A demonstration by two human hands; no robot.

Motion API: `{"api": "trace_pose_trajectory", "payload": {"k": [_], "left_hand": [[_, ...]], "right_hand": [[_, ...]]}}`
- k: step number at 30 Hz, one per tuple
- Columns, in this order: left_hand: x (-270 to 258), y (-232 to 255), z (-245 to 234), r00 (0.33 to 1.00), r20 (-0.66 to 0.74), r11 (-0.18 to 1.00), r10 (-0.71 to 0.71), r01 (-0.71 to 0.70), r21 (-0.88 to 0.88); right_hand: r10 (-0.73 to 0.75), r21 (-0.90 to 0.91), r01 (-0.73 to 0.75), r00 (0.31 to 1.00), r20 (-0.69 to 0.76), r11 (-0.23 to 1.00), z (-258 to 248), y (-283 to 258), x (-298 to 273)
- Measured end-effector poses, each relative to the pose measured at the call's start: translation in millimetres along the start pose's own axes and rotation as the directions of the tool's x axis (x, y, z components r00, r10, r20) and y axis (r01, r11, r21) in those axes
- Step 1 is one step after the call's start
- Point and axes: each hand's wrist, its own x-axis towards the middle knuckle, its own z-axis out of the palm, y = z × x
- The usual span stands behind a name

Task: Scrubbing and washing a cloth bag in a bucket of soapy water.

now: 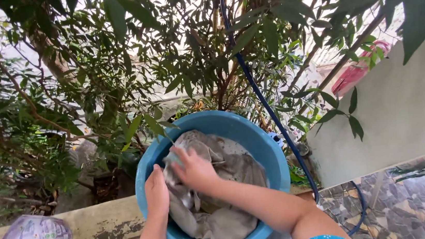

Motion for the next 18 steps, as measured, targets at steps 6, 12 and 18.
{"api": "trace_pose_trajectory", "payload": {"k": [6,12,18], "left_hand": [[11.5,-29.8,-2.0,0.995,0.069,0.994,0.067,-0.06,-0.096],[-14.5,35.5,2.8,1.0,0.025,0.999,0.008,-0.006,-0.05],[-3.0,3.9,3.1,0.998,0.043,0.996,0.035,-0.032,-0.079]], "right_hand": [[-0.004,-0.039,0.001,0.996,-0.09,0.999,21.0,43.9,21.3],[-0.197,0.118,0.197,0.98,-0.015,0.973,-5.8,-20.0,-26.0],[0.038,-0.038,-0.04,0.999,-0.035,0.999,14.2,34.3,17.2]]}}
